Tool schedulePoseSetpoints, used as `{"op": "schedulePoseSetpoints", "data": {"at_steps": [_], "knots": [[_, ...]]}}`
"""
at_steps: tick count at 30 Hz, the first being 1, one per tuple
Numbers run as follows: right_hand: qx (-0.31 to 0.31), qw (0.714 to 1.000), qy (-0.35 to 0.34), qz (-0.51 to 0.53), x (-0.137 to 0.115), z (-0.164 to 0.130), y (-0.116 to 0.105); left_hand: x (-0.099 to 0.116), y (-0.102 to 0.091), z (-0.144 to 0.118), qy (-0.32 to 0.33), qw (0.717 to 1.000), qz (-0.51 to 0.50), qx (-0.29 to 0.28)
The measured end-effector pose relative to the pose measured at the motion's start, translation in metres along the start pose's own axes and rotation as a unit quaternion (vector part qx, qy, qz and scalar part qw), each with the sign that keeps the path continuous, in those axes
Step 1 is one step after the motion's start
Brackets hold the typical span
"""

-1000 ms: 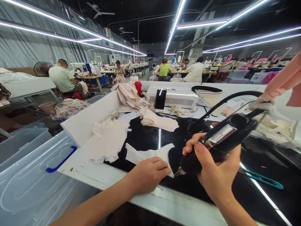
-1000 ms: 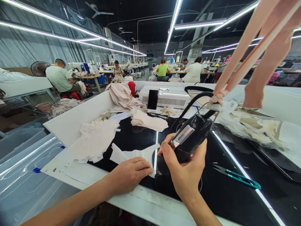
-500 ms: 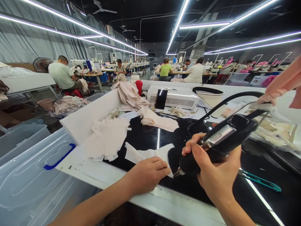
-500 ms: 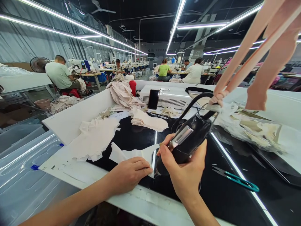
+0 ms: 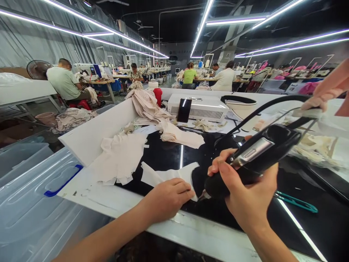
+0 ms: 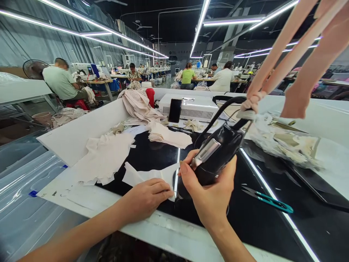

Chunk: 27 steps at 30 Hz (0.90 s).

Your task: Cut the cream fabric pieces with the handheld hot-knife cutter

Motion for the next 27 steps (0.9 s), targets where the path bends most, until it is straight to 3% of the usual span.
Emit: {"op": "schedulePoseSetpoints", "data": {"at_steps": [7, 27], "knots": [[0.030, 1.000, -0.003, 0.003, -0.0023, 0.0039, -0.0044, -0.0005, 0.0002, -0.0009, -0.002, 1.000, -0.006, -0.016], [0.031, 0.999, -0.011, -0.004, 0.0043, 0.0029, -0.0070, 0.0003, -0.0015, -0.0003, 0.001, 1.000, 0.000, -0.013]]}}
Point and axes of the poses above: each hand's wrist, its own z-axis towards the middle knuckle, its own y-axis out of the palm, x = y × z, the point moved 7 cm from there along z, towards the middle knuckle, and after that the axes turned 14 degrees about z, right-handed, at the moved point
